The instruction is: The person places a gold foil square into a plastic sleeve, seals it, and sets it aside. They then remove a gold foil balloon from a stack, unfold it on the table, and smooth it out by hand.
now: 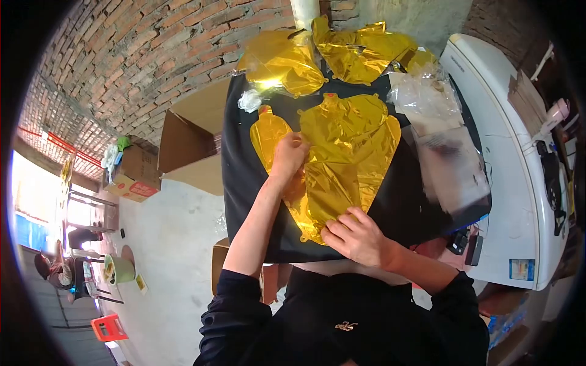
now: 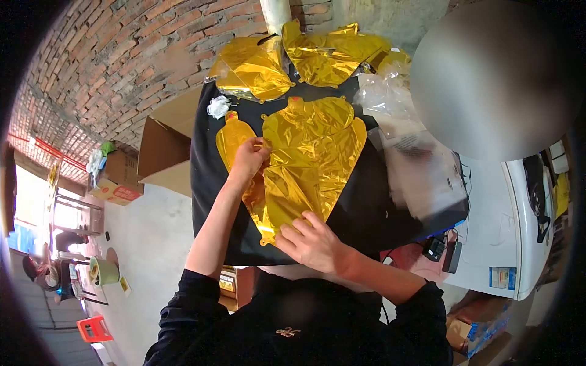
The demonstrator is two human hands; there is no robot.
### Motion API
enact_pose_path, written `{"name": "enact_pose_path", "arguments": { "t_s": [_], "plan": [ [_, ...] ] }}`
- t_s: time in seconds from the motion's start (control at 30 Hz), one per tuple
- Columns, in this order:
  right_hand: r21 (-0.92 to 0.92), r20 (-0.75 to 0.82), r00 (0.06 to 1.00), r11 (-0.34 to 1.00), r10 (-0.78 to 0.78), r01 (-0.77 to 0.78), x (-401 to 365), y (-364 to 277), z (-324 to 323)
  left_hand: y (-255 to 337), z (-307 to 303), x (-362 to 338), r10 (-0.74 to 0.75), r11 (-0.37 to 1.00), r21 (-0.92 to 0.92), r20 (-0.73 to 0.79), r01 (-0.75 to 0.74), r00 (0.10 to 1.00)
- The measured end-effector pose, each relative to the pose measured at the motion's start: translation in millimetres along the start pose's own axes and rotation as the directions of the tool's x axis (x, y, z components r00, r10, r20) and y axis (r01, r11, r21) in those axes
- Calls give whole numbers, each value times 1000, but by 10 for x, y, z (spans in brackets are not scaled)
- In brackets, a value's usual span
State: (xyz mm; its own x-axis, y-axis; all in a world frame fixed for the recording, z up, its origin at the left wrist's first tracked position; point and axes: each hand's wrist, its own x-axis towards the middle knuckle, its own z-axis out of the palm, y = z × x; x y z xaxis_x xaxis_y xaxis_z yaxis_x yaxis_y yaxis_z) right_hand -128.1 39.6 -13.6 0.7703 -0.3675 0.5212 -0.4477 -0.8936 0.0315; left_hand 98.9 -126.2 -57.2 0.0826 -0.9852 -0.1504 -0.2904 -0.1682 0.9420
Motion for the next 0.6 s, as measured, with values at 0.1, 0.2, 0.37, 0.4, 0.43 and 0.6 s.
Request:
{"name": "enact_pose_path", "arguments": {
  "t_s": [0.1,0.2,0.37,0.4,0.43,0.6],
  "plan": [
    [43,51,999,999,0,-2,-38,-62,60,-6,-16,-32,0,999,-33,-1,0,1000],
    [66,51,999,998,10,-13,-82,-85,124,-12,-25,-72,-40,999,-12,11,40,999],
    [66,55,998,998,14,-18,-99,-107,164,-206,-34,69,47,998,49,-12,-47,999],
    [66,55,998,998,14,-18,-96,-116,162,-116,-44,5,31,999,26,-6,-30,1000],
    [62,48,999,998,7,-10,-93,-112,170,-49,-47,-39,13,1000,3,0,-13,1000],
    [48,47,998,998,30,-33,-100,-139,195,-47,-43,-17,-3,1000,13,0,3,1000]
  ]
}}
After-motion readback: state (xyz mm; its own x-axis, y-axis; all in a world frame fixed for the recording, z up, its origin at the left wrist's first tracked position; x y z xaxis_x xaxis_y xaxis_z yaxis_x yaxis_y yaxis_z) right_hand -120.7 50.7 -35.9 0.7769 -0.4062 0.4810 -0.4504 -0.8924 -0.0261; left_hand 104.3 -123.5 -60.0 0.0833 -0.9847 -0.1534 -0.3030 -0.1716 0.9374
